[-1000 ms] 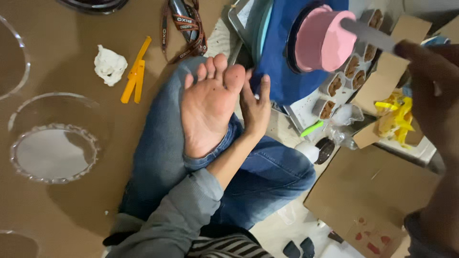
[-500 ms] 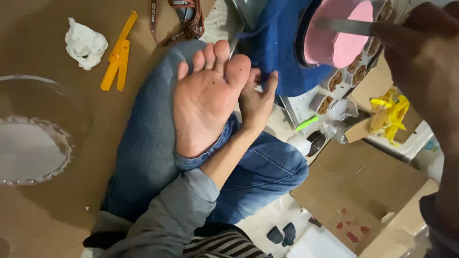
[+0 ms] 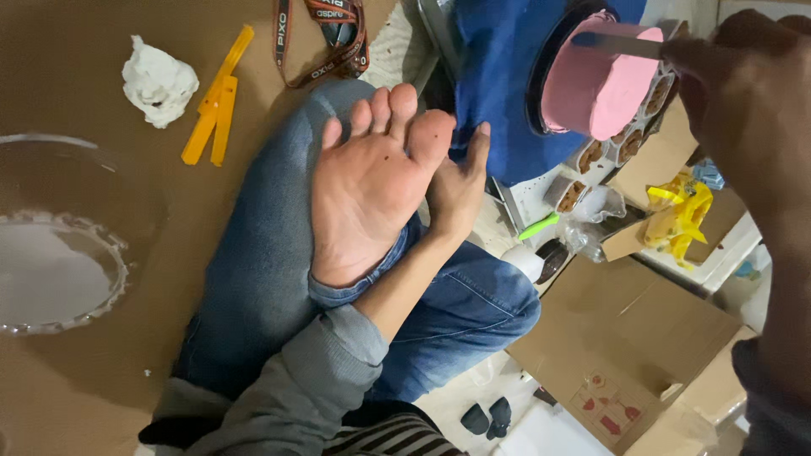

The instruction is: The person frosts a pink cake using a palette knife, rotating the blue base and smoothing the icing on the sides before lifting the finished cake.

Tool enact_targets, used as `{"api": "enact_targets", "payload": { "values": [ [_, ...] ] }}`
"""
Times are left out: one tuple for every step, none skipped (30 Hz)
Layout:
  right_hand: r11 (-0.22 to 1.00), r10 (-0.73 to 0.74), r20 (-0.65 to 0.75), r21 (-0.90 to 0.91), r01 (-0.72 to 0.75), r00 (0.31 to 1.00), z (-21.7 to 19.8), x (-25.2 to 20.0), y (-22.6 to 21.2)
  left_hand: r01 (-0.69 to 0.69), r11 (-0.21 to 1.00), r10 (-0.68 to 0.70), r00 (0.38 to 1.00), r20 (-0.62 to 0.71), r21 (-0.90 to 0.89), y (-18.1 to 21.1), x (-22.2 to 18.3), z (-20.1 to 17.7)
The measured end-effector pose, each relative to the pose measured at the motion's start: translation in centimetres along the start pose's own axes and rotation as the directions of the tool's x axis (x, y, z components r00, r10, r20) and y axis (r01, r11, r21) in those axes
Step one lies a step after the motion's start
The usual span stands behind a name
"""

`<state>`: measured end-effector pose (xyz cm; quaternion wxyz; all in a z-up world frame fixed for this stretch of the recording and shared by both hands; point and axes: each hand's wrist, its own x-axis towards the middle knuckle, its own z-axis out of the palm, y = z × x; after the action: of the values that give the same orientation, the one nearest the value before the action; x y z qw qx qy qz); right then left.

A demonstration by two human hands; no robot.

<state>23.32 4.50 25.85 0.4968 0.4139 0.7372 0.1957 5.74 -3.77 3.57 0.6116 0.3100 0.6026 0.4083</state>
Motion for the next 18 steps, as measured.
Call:
{"api": "enact_targets", "payload": {
  "values": [
    [1.000,0.001,0.002,-0.001,-0.001,1.000,0.5,0.0,0.1,0.000,1.000,0.000,1.000,0.002,-0.001,-0.1,-0.1,0.1],
    [0.999,0.003,-0.001,0.044,-0.003,1.000,0.9,0.1,0.2,0.014,1.000,-0.014,1.000,-0.002,0.013,-0.2,-0.1,0.2],
    [0.996,0.005,-0.003,0.088,-0.004,1.000,1.4,0.1,0.2,0.028,0.999,-0.028,1.000,-0.006,0.028,-0.4,-0.1,0.2],
    [0.996,0.005,-0.004,0.089,-0.005,1.000,1.8,0.2,0.2,0.027,0.999,-0.027,1.000,-0.006,0.029,-0.6,-0.1,0.3],
    [0.985,0.020,-0.008,0.170,-0.018,1.000,2.3,0.2,0.2,0.022,1.000,-0.022,1.000,0.006,0.014,-0.8,-0.1,0.4],
    [0.968,0.035,-0.011,0.251,-0.031,0.999,2.7,0.2,0.2,0.017,1.000,-0.017,1.000,0.019,-0.001,-1.0,-0.2,0.5],
    [0.967,0.036,-0.011,0.252,-0.032,0.999,2.8,0.2,0.2,0.017,1.000,-0.017,1.000,0.020,0.000,-0.8,-0.1,0.4],
    [0.977,0.032,-0.016,0.211,-0.028,0.999,2.9,0.1,0.2,0.016,1.000,-0.016,1.000,0.005,0.014,-0.5,-0.1,0.4],
    [0.985,0.028,-0.021,0.170,-0.024,0.999,3.0,0.1,0.2,0.016,0.999,-0.015,1.000,-0.010,0.028,-0.3,0.0,0.3],
    [0.985,0.029,-0.020,0.171,-0.025,0.999,2.7,0.2,0.1,0.015,0.999,-0.015,1.000,-0.009,0.028,-0.5,0.0,0.4],
    [0.989,0.011,-0.018,0.149,-0.009,1.000,2.3,0.4,0.1,-0.007,0.998,0.010,0.999,-0.043,0.057,-0.7,-0.1,0.5],
    [0.992,-0.005,-0.015,0.128,0.007,1.000,2.0,0.5,0.0,-0.030,0.996,0.037,0.996,-0.076,0.088,-0.8,-0.1,0.6],
    [0.992,-0.004,-0.015,0.130,0.005,1.000,2.2,0.5,0.0,-0.031,0.996,0.037,0.997,-0.075,0.089,0.1,0.1,0.0],
    [0.994,0.004,-0.026,0.109,-0.002,1.000,2.5,0.4,0.0,-0.001,0.999,0.002,1.000,0.009,-0.046,1.0,0.3,-0.5],
    [0.996,0.012,-0.038,0.089,-0.009,0.999,2.7,0.3,-0.1,0.040,0.983,-0.023,0.995,0.098,-0.178,2.0,0.5,-1.1],
    [0.996,0.016,-0.037,0.091,-0.013,0.999,2.6,0.3,-0.2,0.038,0.984,-0.020,0.995,0.101,-0.176,1.2,0.3,-0.8],
    [1.000,0.014,-0.025,0.015,-0.014,1.000,2.5,0.4,-0.3,0.032,0.998,-0.028,0.998,0.060,-0.056,0.5,0.2,-0.5],
    [0.998,0.014,-0.012,-0.060,-0.015,1.000,2.4,0.4,-0.4,0.030,0.997,-0.031,0.999,0.019,0.064,-0.2,0.1,-0.2]
  ]
}}
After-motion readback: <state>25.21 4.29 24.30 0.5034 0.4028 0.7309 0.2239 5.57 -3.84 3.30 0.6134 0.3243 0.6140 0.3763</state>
